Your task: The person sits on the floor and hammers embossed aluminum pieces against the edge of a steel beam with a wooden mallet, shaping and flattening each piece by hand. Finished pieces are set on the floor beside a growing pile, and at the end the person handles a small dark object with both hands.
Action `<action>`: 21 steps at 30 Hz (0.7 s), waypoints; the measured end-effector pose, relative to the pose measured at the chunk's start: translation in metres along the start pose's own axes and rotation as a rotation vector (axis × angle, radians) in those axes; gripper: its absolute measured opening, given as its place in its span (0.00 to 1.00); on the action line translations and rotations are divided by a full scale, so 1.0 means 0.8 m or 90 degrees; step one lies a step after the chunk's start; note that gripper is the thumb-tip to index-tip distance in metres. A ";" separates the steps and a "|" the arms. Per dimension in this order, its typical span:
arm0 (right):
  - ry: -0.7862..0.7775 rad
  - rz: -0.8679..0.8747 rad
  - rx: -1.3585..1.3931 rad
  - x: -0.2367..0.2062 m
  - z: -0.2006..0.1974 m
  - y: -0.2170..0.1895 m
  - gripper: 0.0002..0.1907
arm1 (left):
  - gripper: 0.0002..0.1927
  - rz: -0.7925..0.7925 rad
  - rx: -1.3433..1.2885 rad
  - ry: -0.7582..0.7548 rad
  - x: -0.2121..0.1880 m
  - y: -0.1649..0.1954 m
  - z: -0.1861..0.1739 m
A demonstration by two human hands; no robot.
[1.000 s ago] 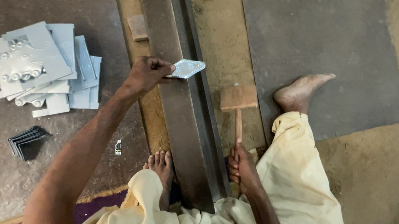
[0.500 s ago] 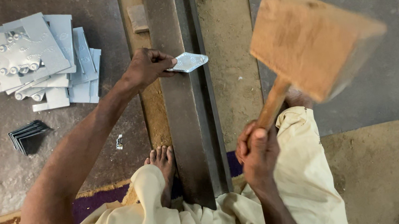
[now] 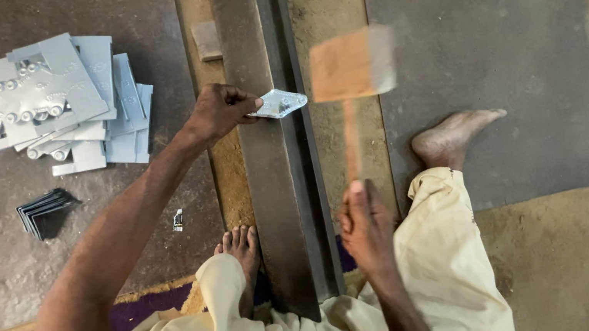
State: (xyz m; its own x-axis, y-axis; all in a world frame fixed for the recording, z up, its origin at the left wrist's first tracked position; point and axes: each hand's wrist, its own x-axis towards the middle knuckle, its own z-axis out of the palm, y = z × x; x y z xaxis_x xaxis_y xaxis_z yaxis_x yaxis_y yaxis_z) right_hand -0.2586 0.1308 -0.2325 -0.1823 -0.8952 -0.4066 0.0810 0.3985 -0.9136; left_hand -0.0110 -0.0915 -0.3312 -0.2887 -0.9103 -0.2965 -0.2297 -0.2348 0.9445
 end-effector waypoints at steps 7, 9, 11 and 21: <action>0.044 -0.408 -0.085 -0.005 -0.024 -0.015 0.23 | 0.14 -0.005 0.003 0.012 0.002 -0.003 0.003; 0.140 -0.510 -0.470 0.028 -0.004 -0.002 0.26 | 0.14 -0.002 -0.011 0.005 0.000 -0.001 0.002; 0.006 -0.162 -0.338 0.046 0.010 0.004 0.17 | 0.15 0.011 -0.042 -0.004 -0.002 0.001 -0.001; 0.082 -0.327 0.026 0.021 -0.012 0.010 0.27 | 0.16 -0.008 -0.016 -0.001 0.002 -0.003 0.001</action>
State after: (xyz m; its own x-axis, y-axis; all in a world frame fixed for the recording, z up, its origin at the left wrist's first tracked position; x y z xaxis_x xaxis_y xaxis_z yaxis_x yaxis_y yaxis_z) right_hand -0.2707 0.1212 -0.2463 -0.3274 -0.9402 0.0936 -0.0123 -0.0948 -0.9954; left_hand -0.0118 -0.0923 -0.3346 -0.2875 -0.9067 -0.3087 -0.2092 -0.2551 0.9440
